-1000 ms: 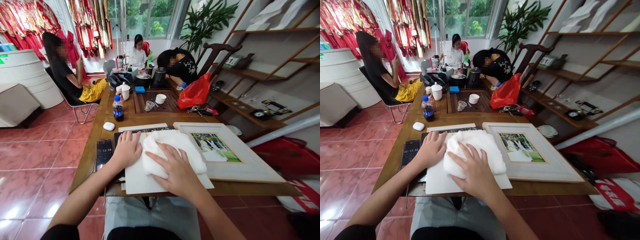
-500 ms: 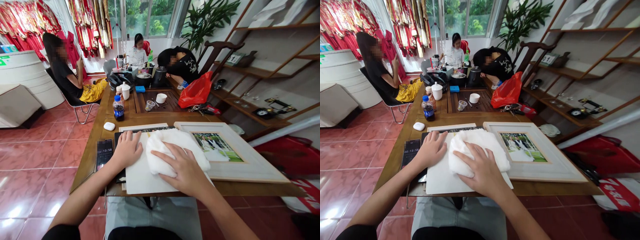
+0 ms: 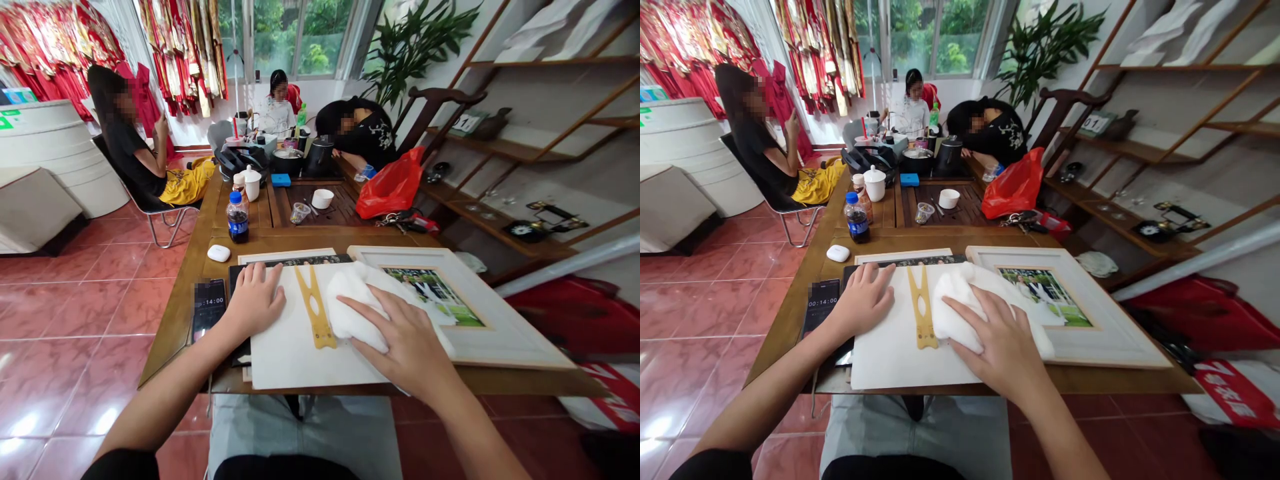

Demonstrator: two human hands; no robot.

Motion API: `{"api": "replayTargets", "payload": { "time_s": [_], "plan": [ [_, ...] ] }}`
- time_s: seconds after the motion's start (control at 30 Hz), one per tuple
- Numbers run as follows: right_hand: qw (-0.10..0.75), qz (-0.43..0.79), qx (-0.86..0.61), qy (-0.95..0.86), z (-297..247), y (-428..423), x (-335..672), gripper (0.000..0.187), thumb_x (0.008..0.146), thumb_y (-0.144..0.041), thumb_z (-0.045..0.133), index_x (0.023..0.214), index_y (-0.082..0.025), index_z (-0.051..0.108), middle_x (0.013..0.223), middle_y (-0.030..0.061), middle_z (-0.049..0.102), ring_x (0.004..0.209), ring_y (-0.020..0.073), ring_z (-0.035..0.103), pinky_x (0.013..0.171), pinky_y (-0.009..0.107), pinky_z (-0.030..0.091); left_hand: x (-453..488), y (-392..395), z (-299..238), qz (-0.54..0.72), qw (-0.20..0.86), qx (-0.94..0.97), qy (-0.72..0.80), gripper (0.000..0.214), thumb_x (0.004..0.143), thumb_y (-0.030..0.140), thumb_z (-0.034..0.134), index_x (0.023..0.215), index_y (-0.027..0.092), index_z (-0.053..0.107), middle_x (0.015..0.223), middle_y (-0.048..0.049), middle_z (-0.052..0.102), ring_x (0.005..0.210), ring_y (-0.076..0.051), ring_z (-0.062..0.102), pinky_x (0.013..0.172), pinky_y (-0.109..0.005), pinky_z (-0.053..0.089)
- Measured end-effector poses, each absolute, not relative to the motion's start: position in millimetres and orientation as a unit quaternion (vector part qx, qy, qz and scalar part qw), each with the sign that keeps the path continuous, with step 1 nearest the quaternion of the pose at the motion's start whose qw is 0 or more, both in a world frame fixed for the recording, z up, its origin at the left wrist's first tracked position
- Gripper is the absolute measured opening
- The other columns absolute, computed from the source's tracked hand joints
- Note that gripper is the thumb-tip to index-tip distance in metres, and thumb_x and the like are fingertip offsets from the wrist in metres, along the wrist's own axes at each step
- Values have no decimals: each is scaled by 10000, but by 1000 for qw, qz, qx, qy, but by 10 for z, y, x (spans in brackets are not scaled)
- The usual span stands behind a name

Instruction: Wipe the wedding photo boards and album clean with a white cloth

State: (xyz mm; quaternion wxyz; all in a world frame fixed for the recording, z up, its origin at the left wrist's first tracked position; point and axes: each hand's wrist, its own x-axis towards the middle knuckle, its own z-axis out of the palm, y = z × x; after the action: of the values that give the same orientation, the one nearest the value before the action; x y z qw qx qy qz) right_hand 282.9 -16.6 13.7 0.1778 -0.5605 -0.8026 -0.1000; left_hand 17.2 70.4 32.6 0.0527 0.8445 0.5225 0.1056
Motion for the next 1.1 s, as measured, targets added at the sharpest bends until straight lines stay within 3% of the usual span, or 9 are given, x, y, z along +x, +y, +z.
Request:
{"api": "replayTargets", "payload": {
  "time_s": [0.2, 0.33, 0.53, 0.8, 1.1],
  "plan": [
    [194, -51, -474, -857, 216, -216, 2294, 581, 909, -496, 565, 1467, -344, 513, 1521, 155, 442, 1312, 381, 452, 983, 558, 364, 151, 721, 289, 106, 45, 848, 518, 538, 1012, 353, 389, 1518, 172, 408, 1334, -162, 484, 1270, -329, 437, 1109, -487, 341],
    [188, -31, -457, -869, 240, -260, 2062, 651, 841, -447, 635, 1471, -346, 510, 1561, 155, 399, 1330, 427, 417, 1014, 614, 300, 116, 745, 256, 91, 46, 858, 503, 611, 968, 361, 489, 1539, 179, 370, 1362, -174, 466, 1274, -348, 430, 1106, -510, 330],
    [194, -25, -453, -870, 208, -262, 2236, 674, 816, -420, 663, 1467, -342, 512, 1564, 144, 395, 1317, 395, 438, 1004, 557, 329, 141, 730, 295, 102, 49, 850, 515, 543, 1014, 362, 395, 1524, 174, 405, 1363, -169, 473, 1287, -336, 427, 1114, -498, 334],
    [201, -122, -496, -836, 124, -381, 2684, 545, 909, -428, 570, 1431, -277, 542, 1432, 185, 476, 1245, 367, 508, 893, 491, 402, 163, 720, 321, 108, 48, 846, 520, 532, 1012, 345, 392, 1514, 173, 426, 1348, -163, 486, 1280, -327, 442, 1116, -491, 347],
    [201, -159, -500, -827, 47, -645, 2857, 588, 844, -360, 610, 1425, -295, 546, 1432, 174, 478, 1217, 382, 521, 914, 517, 394, 154, 721, 323, 109, 41, 846, 520, 518, 1020, 356, 386, 1513, 203, 430, 1355, -150, 507, 1297, -325, 453, 1105, -503, 375]
  ]
}}
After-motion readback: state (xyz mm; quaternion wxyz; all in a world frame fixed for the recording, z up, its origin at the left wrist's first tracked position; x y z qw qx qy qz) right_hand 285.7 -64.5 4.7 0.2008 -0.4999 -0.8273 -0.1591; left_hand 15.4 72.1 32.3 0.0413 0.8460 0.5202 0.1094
